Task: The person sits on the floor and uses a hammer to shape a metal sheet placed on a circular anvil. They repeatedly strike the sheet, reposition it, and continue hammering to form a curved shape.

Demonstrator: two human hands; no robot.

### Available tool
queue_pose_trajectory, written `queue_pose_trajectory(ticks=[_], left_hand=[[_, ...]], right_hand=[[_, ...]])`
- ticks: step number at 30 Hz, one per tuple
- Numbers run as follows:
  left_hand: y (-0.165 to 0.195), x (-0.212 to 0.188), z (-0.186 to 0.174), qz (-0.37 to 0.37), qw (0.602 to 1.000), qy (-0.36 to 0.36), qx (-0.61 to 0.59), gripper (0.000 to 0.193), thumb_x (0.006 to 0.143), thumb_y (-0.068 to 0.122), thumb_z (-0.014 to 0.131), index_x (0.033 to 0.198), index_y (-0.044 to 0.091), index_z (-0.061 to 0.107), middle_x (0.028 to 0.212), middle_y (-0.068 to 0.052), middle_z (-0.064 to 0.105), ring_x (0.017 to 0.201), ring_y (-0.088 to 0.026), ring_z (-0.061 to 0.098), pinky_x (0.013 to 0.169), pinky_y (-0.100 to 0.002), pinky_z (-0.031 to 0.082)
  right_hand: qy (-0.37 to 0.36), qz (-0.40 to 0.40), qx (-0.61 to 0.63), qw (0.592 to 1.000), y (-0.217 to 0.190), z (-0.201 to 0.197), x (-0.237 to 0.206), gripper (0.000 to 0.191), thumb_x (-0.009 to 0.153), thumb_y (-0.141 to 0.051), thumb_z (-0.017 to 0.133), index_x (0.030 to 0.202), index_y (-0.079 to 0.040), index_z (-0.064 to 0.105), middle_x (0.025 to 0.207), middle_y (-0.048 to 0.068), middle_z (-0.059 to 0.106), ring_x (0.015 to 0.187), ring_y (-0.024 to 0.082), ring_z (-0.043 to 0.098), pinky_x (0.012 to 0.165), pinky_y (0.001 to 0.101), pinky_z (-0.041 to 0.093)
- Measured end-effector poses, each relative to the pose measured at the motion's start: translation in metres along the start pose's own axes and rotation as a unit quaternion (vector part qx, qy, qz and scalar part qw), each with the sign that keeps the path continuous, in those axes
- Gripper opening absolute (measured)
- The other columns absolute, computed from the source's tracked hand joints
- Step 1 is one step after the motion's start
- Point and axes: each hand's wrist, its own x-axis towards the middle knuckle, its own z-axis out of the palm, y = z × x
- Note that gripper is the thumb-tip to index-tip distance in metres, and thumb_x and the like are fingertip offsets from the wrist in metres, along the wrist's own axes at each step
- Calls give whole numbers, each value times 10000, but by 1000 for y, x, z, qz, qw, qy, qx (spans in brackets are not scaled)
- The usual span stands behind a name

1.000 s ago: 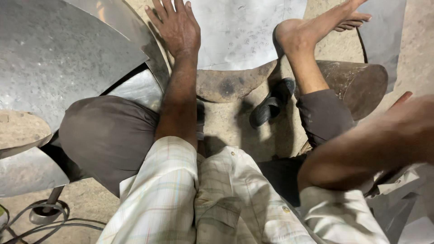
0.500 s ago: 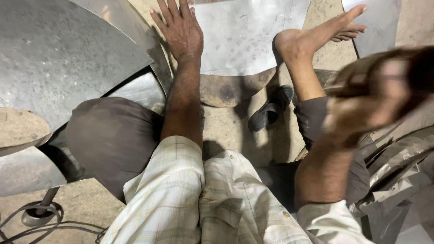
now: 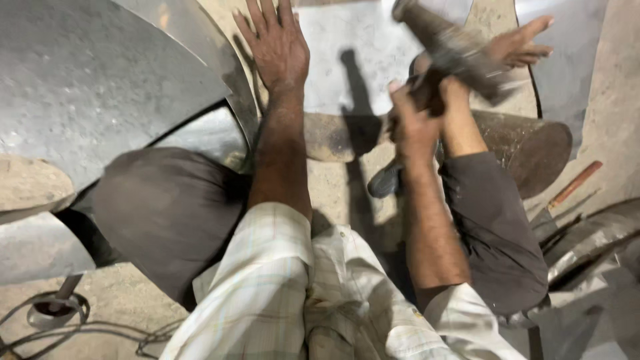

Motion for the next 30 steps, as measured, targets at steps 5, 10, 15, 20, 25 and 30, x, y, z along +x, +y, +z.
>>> queue_pose_trajectory(ticks=[5, 10, 15, 20, 25, 30], left_hand=[[4, -1, 1, -8, 999, -52, 13, 473, 1188, 287, 334, 1589, 37, 346, 1643, -247, 301, 1539, -429, 187, 1269, -638, 42], [0, -5, 12, -3, 998, -58, 40, 469, 1196, 274, 360, 1580, 5, 350, 1621, -291, 298, 1527, -460, 186, 1258, -663, 46], [0, 1, 13, -4, 999, -39, 21, 474, 1200, 294, 379, 1585, 20, 343, 1654, -260, 280, 1547, -425, 170, 1272, -662, 31], [4, 5, 7, 15, 999, -27, 14, 503, 1213, 312, 358, 1622, 22, 317, 1656, -271, 251, 1539, -459, 150, 1268, -655, 10], [5, 2, 3, -1, 997, -80, -14, 499, 1172, 297, 309, 1584, 21, 348, 1635, -264, 270, 1521, -465, 159, 1240, -655, 8], [5, 1, 3, 12, 999, -52, -2, 482, 1182, 276, 320, 1569, -7, 361, 1614, -290, 314, 1513, -483, 182, 1236, -659, -5]], right_hand=[[17, -314, 174, 933, -56, -147, 15, 378, 1070, -445, 677, 924, -113, 570, 777, -2, 514, 663, 112, 501, 640, 293, 467], [11, -525, 234, 818, -107, -93, 44, 431, 1029, -415, 716, 1133, -34, 543, 954, 65, 587, 876, 150, 566, 813, 364, 493], [-44, -179, -85, 979, -16, 49, 28, 606, 988, -385, 755, 1342, 45, 515, 1130, 133, 660, 1089, 188, 631, 986, 434, 519], [36, -17, 14, 999, 45, -15, 28, 883, 904, -419, 847, 1454, 58, 348, 1245, 140, 558, 1197, 237, 584, 1044, 482, 552], [27, -336, 152, 929, -50, -128, 23, 618, 1025, -638, 506, 1159, -41, 588, 915, 124, 549, 696, 185, 545, 616, 353, 483], [68, -527, 206, 821, -119, -100, 51, 771, 995, -763, 359, 873, -48, 620, 708, 125, 531, 545, 238, 535, 502, 356, 482]])
